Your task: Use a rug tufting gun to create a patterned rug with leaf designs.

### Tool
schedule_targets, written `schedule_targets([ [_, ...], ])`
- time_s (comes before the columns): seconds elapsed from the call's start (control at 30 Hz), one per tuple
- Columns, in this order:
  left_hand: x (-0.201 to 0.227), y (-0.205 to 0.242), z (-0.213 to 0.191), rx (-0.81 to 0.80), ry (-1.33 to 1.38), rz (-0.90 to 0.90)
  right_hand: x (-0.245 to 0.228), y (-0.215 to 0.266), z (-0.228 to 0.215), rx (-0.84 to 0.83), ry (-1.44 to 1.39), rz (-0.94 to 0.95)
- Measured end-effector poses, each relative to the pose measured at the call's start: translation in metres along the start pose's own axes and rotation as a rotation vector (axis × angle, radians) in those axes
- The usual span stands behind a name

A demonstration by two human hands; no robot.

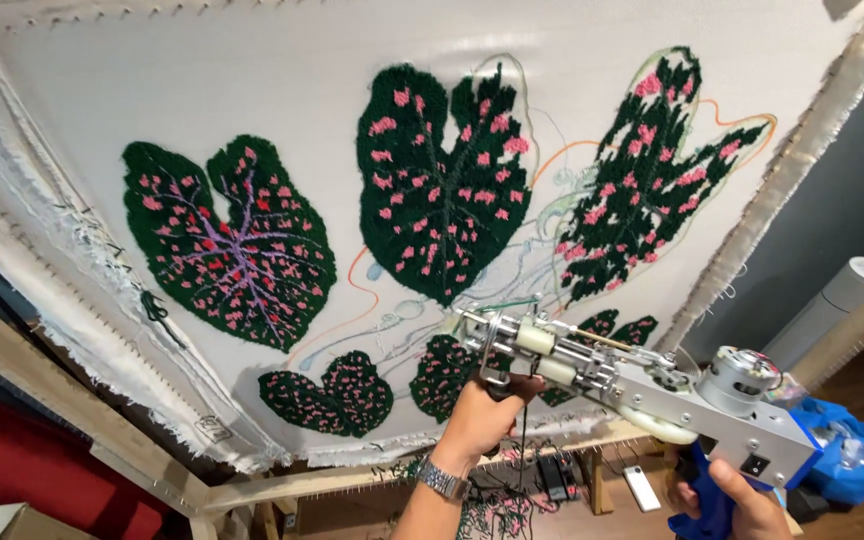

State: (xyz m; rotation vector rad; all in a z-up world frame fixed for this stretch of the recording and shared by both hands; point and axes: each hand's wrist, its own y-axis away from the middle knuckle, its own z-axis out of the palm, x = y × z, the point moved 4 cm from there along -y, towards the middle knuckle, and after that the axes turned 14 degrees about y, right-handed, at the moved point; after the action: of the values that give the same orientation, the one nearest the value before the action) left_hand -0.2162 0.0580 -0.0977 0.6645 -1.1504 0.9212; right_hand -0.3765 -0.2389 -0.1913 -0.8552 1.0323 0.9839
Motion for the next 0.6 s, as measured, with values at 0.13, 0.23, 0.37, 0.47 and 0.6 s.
schedule_targets([
  [0.13, -0.011, -0.006, 0.015, -0.104, -0.006, -0.031, -0.001, 0.019, -0.027, 0.14, 0.071, 0.023],
  [0.23, -0.02, -0.011, 0.026, -0.188, -0.012, 0.038, 0.008, 0.029, -0.054, 0.106, -0.024, 0.046],
  [0.37, -0.011, -0.01, 0.042, -0.221, -0.029, 0.001, -0.021, 0.038, -0.042, 0.087, -0.018, -0.056],
  [0.47, -0.011, -0.013, 0.046, -0.234, -0.073, -0.011, -0.039, 0.042, -0.033, 0.129, 0.053, -0.081],
  [0.6, -0.014, -0.017, 0.047, -0.239, -0.121, 0.026, -0.028, 0.041, -0.049, 0.131, 0.057, -0.041],
])
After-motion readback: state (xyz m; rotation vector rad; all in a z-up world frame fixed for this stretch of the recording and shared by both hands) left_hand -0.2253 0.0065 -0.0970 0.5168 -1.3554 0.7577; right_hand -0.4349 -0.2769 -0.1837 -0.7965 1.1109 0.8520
